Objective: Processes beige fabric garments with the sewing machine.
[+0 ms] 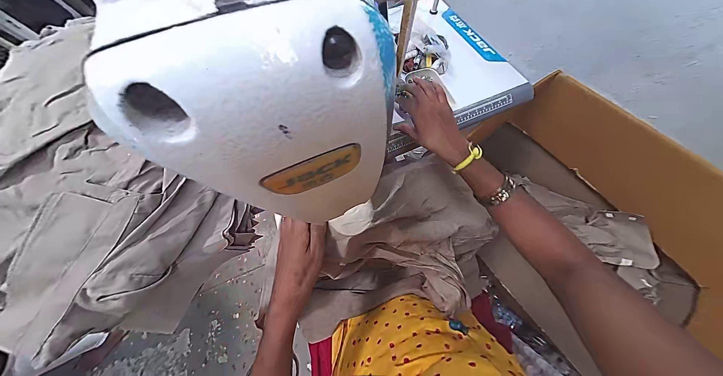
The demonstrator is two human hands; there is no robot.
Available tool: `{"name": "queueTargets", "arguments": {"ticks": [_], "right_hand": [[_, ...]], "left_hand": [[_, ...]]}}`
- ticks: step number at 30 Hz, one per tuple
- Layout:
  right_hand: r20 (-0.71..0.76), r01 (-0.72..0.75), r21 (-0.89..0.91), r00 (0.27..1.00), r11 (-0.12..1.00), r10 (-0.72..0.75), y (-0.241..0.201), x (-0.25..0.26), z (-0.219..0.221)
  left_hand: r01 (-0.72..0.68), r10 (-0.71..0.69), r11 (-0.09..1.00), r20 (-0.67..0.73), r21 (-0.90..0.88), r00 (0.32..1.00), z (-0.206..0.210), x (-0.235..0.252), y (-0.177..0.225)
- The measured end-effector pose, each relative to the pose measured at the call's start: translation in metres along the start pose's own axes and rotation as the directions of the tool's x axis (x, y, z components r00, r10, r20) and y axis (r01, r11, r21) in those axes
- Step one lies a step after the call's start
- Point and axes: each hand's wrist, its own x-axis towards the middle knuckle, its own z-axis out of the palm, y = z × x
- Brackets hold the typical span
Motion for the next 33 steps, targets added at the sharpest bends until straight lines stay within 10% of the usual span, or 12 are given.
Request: {"name": "queueTargets", "arguments": {"ticks": [7,14,19,22,27,33], "right_hand": [[0.092,-0.009,-0.05,0.996,0.999,0.014,-0.011,0.022,0.017],[-0.395,0.123,0.294,0.919,0.948,0.003,-0.026,-0.038,0.0],[-0.216,0.054,0.579,0.972,0.814,0.089,-0.063,-0.047,-0.03],[-0.316,0.229,0.463,0.945,0.856,-0.082,-0.092,-0.051,-0.039],[-0.427,0.658,0.013,0.684,0.753,-0.591,-0.13,-0.06,-0.035],[-0.119,0.353,0.701,0.915,0.62,-0.386,-0.137,-0.081,-0.042]], "left_hand": [[0.25,-0.245,0.931,0.052,-0.267,0.968,0.015,0.007,0.014],[0.177,-0.202,0.906,-0.025,-0.384,0.979,0.024,0.009,0.011],[0.228,-0.235,0.905,0.027,-0.36,0.972,0.016,0.015,0.009],[0.021,-0.028,0.992,-0.054,-0.126,0.998,0.001,-0.008,0.021],[-0.228,0.242,0.964,0.097,-0.134,0.966,-0.014,-0.04,0.029],[-0.072,0.049,0.942,-0.079,-0.329,0.996,-0.031,-0.039,0.019]]}}
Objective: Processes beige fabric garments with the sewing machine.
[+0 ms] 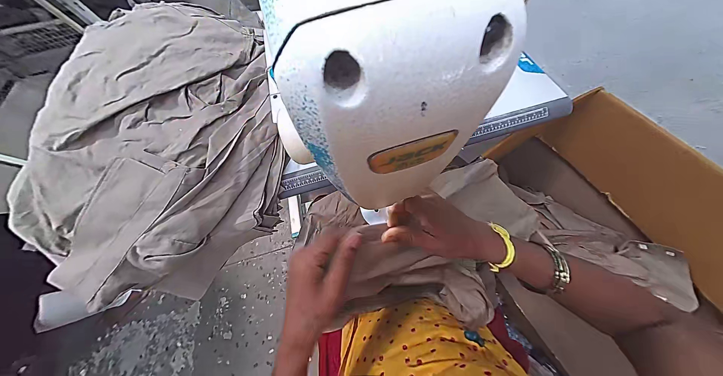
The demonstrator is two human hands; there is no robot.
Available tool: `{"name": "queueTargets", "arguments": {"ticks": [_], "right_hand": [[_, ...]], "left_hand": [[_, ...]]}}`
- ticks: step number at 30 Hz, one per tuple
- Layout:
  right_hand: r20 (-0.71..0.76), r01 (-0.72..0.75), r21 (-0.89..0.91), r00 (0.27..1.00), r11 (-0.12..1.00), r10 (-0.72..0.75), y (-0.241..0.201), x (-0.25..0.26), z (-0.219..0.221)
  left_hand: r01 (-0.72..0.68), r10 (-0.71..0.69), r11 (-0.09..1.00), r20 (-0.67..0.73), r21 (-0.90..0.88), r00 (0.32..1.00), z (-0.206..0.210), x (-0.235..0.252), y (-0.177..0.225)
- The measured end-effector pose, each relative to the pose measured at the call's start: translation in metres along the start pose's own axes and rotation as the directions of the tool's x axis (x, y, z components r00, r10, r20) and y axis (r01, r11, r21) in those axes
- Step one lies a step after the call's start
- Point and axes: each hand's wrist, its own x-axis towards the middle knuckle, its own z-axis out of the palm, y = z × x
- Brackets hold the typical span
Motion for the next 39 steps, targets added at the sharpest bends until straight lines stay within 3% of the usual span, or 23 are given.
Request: {"name": "queueTargets", "arguments": {"ticks": [4,7,9,12,15,21,23,25,27,29,32,35,39], "right_hand": [[-0.089,-0.321,0.019,0.943,0.947,0.321,0.017,0.004,-0.002],[0.006,-0.552,0.07,0.833,0.831,0.553,0.013,0.023,-0.007],[0.063,-0.601,0.087,0.799,0.794,0.598,0.01,0.028,-0.01],[0.094,-0.537,0.165,0.843,0.827,0.529,0.021,0.02,-0.015],[0.022,-0.482,0.155,0.874,0.863,0.485,0.029,0.011,-0.021],[0.041,-0.539,-0.011,0.841,0.842,0.539,0.042,-0.002,-0.033],[-0.095,-0.441,-0.231,0.897,0.867,0.431,0.061,-0.005,-0.037],[-0.217,-0.382,-0.514,0.924,0.768,0.314,0.086,-0.005,-0.046],[-0.247,-0.405,-0.645,0.913,0.648,0.325,0.11,0.0,-0.059],[-0.273,-0.426,-0.686,0.902,0.59,0.334,0.131,0.011,-0.068],[-0.249,-0.44,-0.719,0.886,0.538,0.391,0.151,0.031,-0.073],[-0.231,-0.433,-0.774,0.872,0.461,0.431,0.159,0.043,-0.069],[-0.265,-0.396,-0.778,0.911,0.489,0.317,0.153,0.027,-0.055]], "left_hand": [[0.258,-0.242,0.965,-0.199,0.057,0.95,-0.034,0.008,-0.039],[0.302,-0.28,0.95,-0.209,0.081,0.937,-0.04,0.005,-0.055],[0.31,-0.293,0.948,-0.197,0.065,0.936,-0.039,0.001,-0.057],[0.295,-0.276,0.954,-0.209,0.061,0.938,-0.035,0.005,-0.056],[0.248,-0.222,0.963,-0.207,0.109,0.953,-0.033,0.014,-0.048],[0.152,-0.11,0.942,-0.152,0.3,0.982,-0.023,0.024,-0.055],[0.087,-0.045,0.911,-0.115,0.403,0.992,-0.015,0.025,-0.058],[0.044,-0.048,0.949,0.006,0.312,0.999,-0.005,0.026,-0.055],[0.111,-0.12,0.988,0.075,0.108,0.99,0.01,0.027,-0.045],[0.263,-0.254,0.962,0.108,-0.071,0.961,0.022,0.032,-0.026],[0.392,-0.383,0.908,0.086,-0.148,0.92,0.035,0.04,-0.012],[0.409,-0.41,0.903,0.024,-0.129,0.912,0.042,0.042,-0.011],[0.416,-0.427,0.886,-0.011,-0.204,0.904,0.047,0.042,-0.014]]}}
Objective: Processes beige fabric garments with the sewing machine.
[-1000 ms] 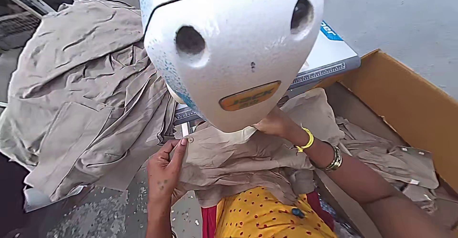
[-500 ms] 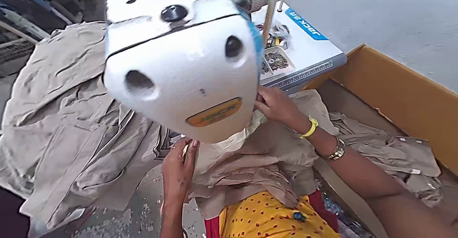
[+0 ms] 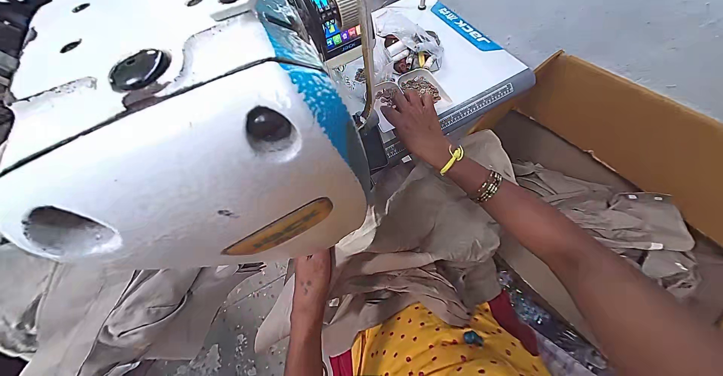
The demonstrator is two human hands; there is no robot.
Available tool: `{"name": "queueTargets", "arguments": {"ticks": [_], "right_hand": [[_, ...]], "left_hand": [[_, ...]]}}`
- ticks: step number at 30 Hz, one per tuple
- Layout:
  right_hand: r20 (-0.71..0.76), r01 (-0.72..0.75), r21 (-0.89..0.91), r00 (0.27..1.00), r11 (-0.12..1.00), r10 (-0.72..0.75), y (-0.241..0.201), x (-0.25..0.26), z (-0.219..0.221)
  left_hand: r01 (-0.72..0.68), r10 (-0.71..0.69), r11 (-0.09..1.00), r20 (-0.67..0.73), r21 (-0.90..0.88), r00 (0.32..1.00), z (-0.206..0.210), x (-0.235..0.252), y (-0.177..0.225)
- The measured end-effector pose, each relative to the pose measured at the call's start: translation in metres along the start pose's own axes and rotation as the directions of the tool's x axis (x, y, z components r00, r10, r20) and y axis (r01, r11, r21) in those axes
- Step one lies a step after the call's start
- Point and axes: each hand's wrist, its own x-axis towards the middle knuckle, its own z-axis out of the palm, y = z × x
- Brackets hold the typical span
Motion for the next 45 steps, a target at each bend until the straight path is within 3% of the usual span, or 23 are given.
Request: {"name": "queueTargets", "arguments": {"ticks": [7,12,18,21,23,25,26,28,29,31,32,34,36,40,42,45], "right_hand": [[0.038,-0.037,0.166,0.999,0.986,0.031,0.006,-0.02,-0.016],[0.123,-0.044,-0.01,0.991,0.999,0.045,0.003,0.019,-0.008],[-0.077,0.035,0.095,0.997,0.995,-0.028,-0.013,-0.016,-0.013],[-0.148,0.051,0.282,0.989,0.958,-0.009,-0.011,-0.03,-0.035],[-0.12,0.05,0.435,0.993,0.899,0.003,-0.026,-0.041,-0.061],[-0.255,0.249,0.484,0.957,0.839,-0.137,-0.055,-0.057,-0.079],[-0.359,0.4,0.429,0.898,0.81,-0.253,-0.071,-0.066,-0.081],[-0.482,0.603,0.226,0.752,0.765,-0.45,-0.098,-0.075,-0.083],[-0.486,0.631,0.163,0.72,0.758,-0.495,-0.106,-0.074,-0.083],[-0.445,0.598,0.205,0.762,0.775,-0.471,-0.111,-0.068,-0.086],[-0.394,0.569,0.321,0.807,0.757,-0.44,-0.11,-0.069,-0.087],[-0.177,0.406,0.704,0.895,0.583,-0.409,-0.108,-0.08,-0.092],[-0.009,0.222,0.874,0.897,0.432,-0.441,-0.104,-0.09,-0.097],[0.162,-0.037,0.836,0.97,0.548,-0.181,-0.092,-0.078,-0.085],[0.296,-0.194,0.803,0.951,0.564,-0.094,-0.099,-0.067,-0.085],[0.398,-0.281,0.769,0.913,0.573,-0.087,-0.104,-0.058,-0.091]], "left_hand": [[-0.05,0.05,0.995,0.0,-0.081,0.999,0.003,0.003,-0.005],[-0.072,0.071,0.991,-0.008,-0.114,0.997,0.005,0.005,-0.006],[-0.092,0.089,0.982,-0.024,-0.168,0.996,0.005,0.007,-0.013],[-0.188,0.197,0.979,-0.124,0.075,0.973,0.004,0.001,-0.013],[-0.353,0.41,0.871,-0.11,0.342,0.906,0.003,-0.025,0.0],[-0.521,0.555,0.776,0.009,0.356,0.832,0.0,-0.048,0.008],[-0.557,0.577,0.768,0.036,0.316,0.816,0.0,-0.054,0.007],[-0.552,0.56,0.802,0.035,0.229,0.828,-0.001,-0.056,0.002],[-0.535,0.541,0.818,0.033,0.211,0.841,-0.002,-0.055,-0.001],[-0.526,0.527,0.829,0.05,0.189,0.848,-0.006,-0.053,-0.001],[-0.535,0.533,0.831,0.059,0.153,0.844,-0.009,-0.053,0.0],[-0.525,0.521,0.847,0.061,0.084,0.851,-0.025,-0.057,0.003],[-0.464,0.468,0.878,-0.002,0.119,0.884,-0.053,-0.051,0.002],[-0.274,0.328,0.925,-0.191,0.263,0.925,-0.101,-0.028,-0.024],[-0.228,0.3,0.923,-0.208,0.31,0.931,-0.109,-0.023,-0.036],[-0.193,0.276,0.921,-0.218,0.339,0.936,-0.109,-0.022,-0.044]]}}
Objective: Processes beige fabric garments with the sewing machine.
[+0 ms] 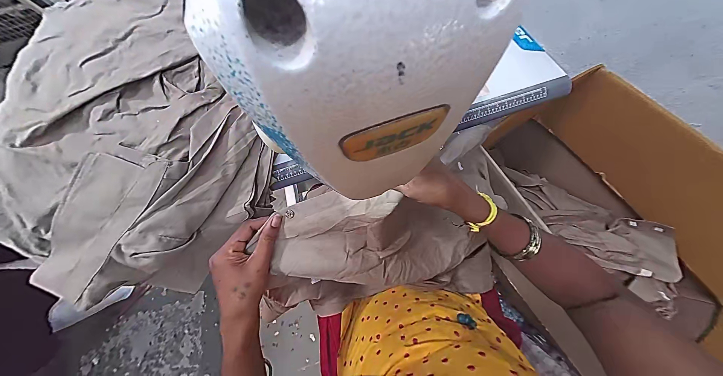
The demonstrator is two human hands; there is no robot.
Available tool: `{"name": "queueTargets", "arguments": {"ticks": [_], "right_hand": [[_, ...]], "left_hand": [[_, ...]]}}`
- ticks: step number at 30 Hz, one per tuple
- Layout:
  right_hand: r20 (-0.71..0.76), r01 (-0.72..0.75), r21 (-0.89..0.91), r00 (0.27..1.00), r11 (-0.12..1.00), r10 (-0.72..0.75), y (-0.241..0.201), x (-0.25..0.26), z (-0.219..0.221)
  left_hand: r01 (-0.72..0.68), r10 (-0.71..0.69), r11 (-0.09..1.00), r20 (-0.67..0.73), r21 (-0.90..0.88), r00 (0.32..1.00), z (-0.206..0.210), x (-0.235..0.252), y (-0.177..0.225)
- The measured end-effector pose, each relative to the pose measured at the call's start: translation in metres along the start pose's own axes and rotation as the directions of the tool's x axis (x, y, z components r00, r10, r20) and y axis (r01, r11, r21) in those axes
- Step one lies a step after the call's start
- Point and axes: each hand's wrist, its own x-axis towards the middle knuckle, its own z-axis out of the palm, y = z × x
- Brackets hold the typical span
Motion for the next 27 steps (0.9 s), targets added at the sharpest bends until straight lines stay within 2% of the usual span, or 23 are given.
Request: {"name": "queueTargets", "arguments": {"ticks": [2,4,8,12,15,16,18,19,21,24,27], "right_hand": [[0.024,0.046,0.055,0.999,0.997,-0.048,0.004,-0.004,-0.007],[-0.014,0.097,0.1,0.995,0.99,-0.096,0.017,-0.006,-0.014],[-0.095,0.103,0.003,0.99,0.995,-0.103,0.029,-0.013,-0.026],[-0.191,0.097,-0.264,0.97,0.96,-0.151,0.047,-0.015,-0.035],[-0.324,-0.064,-0.533,0.937,0.844,-0.133,0.088,-0.009,-0.06],[-0.379,-0.122,-0.577,0.916,0.808,-0.132,0.097,-0.004,-0.069],[-0.443,-0.134,-0.626,0.872,0.768,-0.209,0.101,0.007,-0.074],[-0.433,-0.099,-0.651,0.863,0.752,-0.261,0.1,0.015,-0.074],[-0.382,-0.054,-0.689,0.875,0.722,-0.299,0.099,0.032,-0.069],[-0.321,-0.074,-0.762,0.906,0.643,-0.277,0.107,0.06,-0.063],[-0.298,-0.097,-0.785,0.926,0.612,-0.234,0.111,0.07,-0.057]], "left_hand": [[0.009,-0.009,1.0,0.005,-0.019,1.0,0.004,-0.001,0.002],[-0.015,0.016,0.999,0.011,-0.051,1.0,0.009,0.003,0.01],[-0.084,0.085,0.996,0.022,-0.037,0.996,0.018,0.011,0.026],[-0.114,0.113,0.993,0.047,0.039,0.993,0.025,0.015,0.022],[-0.208,0.207,0.932,0.035,0.295,0.978,0.035,0.012,0.02],[-0.262,0.254,0.916,0.068,0.305,0.965,0.039,0.012,0.02],[-0.304,0.267,0.935,0.201,0.184,0.942,0.047,0.012,0.024],[-0.26,0.23,0.962,0.265,0.083,0.936,0.053,0.012,0.029],[-0.084,0.106,0.993,0.345,-0.078,0.933,0.065,0.009,0.048],[0.097,-0.052,0.987,0.313,-0.129,0.948,0.08,0.007,0.068],[0.141,-0.09,0.972,0.259,-0.187,0.962,0.089,0.003,0.071]]}}
